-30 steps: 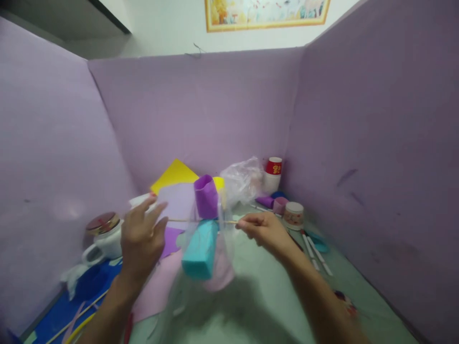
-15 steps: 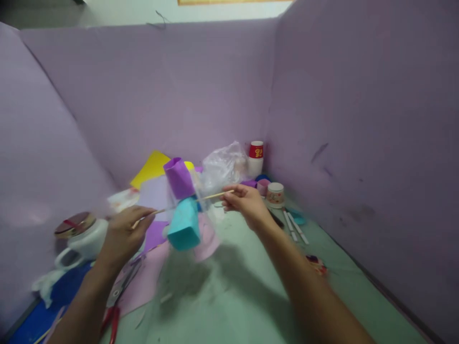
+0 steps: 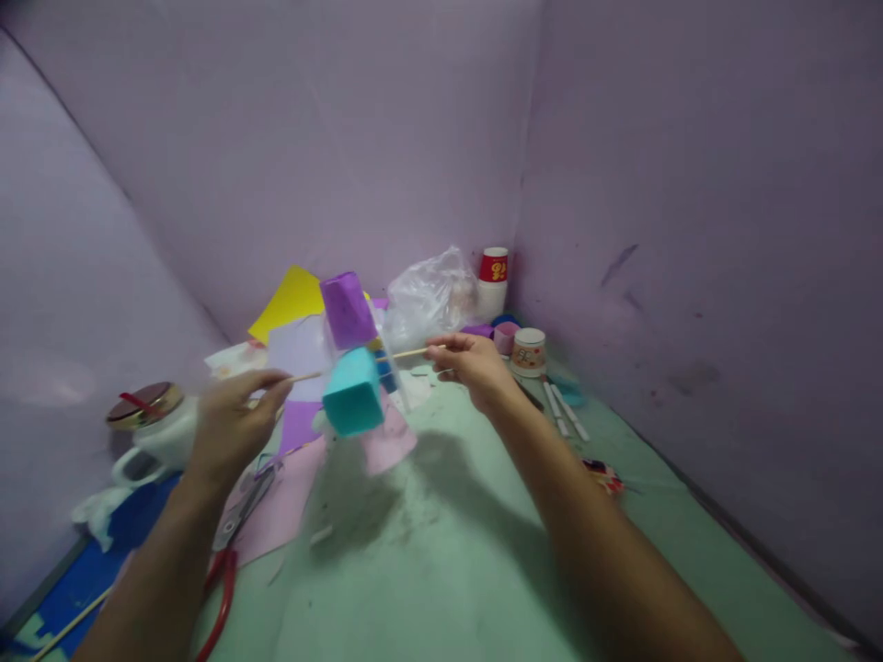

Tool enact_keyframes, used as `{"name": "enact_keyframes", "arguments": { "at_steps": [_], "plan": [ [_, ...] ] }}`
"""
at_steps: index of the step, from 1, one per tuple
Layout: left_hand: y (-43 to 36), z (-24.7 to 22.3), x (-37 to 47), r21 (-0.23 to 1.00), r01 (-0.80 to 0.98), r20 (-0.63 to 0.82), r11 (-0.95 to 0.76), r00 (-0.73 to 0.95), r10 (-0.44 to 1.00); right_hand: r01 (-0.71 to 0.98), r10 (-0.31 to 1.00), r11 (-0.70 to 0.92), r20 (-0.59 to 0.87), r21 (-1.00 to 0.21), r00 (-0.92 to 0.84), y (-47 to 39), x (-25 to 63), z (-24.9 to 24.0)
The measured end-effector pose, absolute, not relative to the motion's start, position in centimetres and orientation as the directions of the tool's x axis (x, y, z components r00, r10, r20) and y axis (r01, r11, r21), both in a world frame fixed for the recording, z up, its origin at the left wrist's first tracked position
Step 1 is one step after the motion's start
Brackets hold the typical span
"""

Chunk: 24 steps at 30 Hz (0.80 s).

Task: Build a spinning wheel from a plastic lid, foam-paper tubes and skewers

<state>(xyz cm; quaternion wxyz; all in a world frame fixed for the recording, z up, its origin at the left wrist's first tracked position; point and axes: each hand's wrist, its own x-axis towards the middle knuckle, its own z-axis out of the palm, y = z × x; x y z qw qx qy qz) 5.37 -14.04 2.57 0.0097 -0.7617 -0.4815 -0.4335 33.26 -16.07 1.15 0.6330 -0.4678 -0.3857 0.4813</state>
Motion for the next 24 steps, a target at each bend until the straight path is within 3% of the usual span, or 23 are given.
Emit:
{"name": "enact_keyframes", "arguments": {
  "at_steps": [3,10,18,21,24],
  "plan": [
    [-13.6,2.2,5.3,0.456,0.731,0.61,-0.508,0.16,0.776,-0.294,0.97,0.137,0.068,-0.946,0.234,-16.3,32.8,1.3],
    [-14.0,2.7,5.6,0.473,0.695,0.618,-0.541,0.175,0.766,-0.327,0.992,0.092,0.057,-0.941,0.113,-16.0,31.8,0.6],
    [-14.5,3.2,5.9,0.853,0.481,0.187,-0.201,0.079,0.979,-0.158,0.979,0.111,0.081,-0.981,0.187,-16.0,31.5,0.6],
    [-14.3,3.1,5.9,0.909,0.405,0.071,-0.1,0.085,0.994,-0.037,0.972,0.109,0.098,-0.993,0.214,-16.3,31.4,0.8],
    [-14.4,3.2,6.0,0.915,0.394,0.061,-0.086,0.075,0.995,0.033,0.968,0.133,0.137,-0.991,0.212,-16.3,31.4,0.7]
  ]
}}
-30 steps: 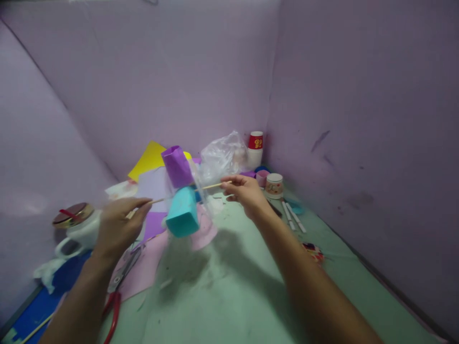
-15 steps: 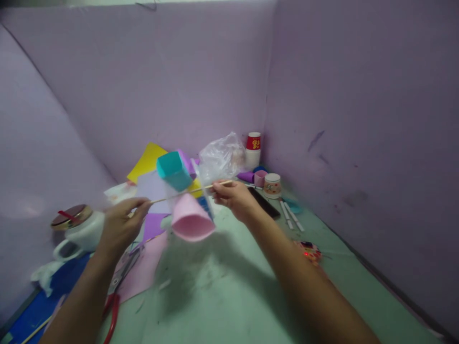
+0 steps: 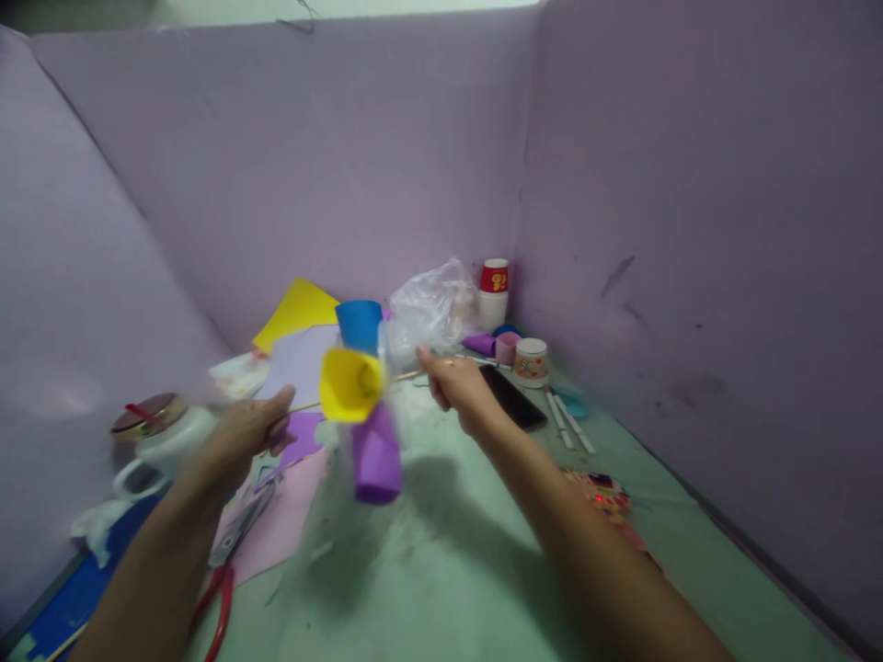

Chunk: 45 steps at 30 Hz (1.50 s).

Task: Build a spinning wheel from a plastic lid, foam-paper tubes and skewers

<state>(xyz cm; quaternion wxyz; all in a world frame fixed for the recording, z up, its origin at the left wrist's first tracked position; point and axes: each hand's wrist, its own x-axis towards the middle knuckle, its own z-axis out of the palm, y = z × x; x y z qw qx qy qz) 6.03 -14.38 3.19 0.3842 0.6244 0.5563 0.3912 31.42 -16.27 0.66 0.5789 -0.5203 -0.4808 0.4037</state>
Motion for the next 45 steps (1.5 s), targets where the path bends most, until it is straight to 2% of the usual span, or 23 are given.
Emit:
{"name": "enact_keyframes", "arguments": {
  "at_steps": [4,8,12,15,17,22,26,28,31,39,43,45],
  "plan": [
    [-14.5,3.5,6.0,0.9,0.41,0.143,-0.151,0.051,0.989,-0.028,0.969,0.197,0.191,-0.98,0.154,-16.3,31.7,0.9],
    [-14.4,3.5,5.2,0.862,0.399,0.336,-0.313,0.013,0.942,-0.026,0.941,0.314,0.308,-0.949,0.138,-16.9,32.1,1.8],
    [-15.0,3.8,4.3,0.84,0.323,0.468,-0.435,-0.027,0.884,0.042,0.898,0.413,0.414,-0.91,0.148,-18.3,32.1,3.0],
    [-15.8,4.7,4.5,0.795,0.37,0.54,-0.481,-0.069,0.839,0.174,0.849,0.466,0.494,-0.867,0.187,-19.1,32.0,3.7],
    [-16.1,5.1,5.1,0.796,0.422,0.507,-0.434,-0.071,0.859,0.225,0.864,0.41,0.456,-0.884,0.214,-19.2,31.8,3.8],
    [-15.0,4.1,6.2,0.969,0.227,0.123,-0.103,-0.078,0.989,0.314,0.946,0.137,0.218,-0.939,0.239,-18.6,31.5,3.7],
    [-14.2,3.1,5.9,0.994,0.084,-0.068,0.071,-0.039,0.997,0.316,0.956,0.103,0.181,-0.943,0.229,-18.4,31.4,3.4],
    [-14.2,3.1,5.6,0.994,0.035,-0.108,0.108,-0.001,0.994,0.27,0.964,0.119,0.177,-0.955,0.201,-18.3,31.5,3.2],
    [-14.3,3.5,5.3,0.998,0.036,-0.061,0.06,0.028,0.998,0.167,0.97,0.177,0.2,-0.97,0.137,-18.0,31.8,2.9],
    [-14.5,4.2,3.9,0.973,0.055,0.224,-0.224,0.003,0.975,0.054,0.908,0.401,0.405,-0.914,0.112,-18.8,32.2,3.5],
    [-14.7,3.9,4.3,0.944,0.208,0.269,-0.257,-0.033,0.962,0.127,0.896,0.386,0.405,-0.913,0.182,-18.4,32.2,3.0],
    [-14.6,3.6,4.9,0.938,0.249,0.256,-0.241,-0.029,0.966,0.086,0.906,0.349,0.36,-0.933,0.222,-17.9,32.2,2.5]
  ]
}}
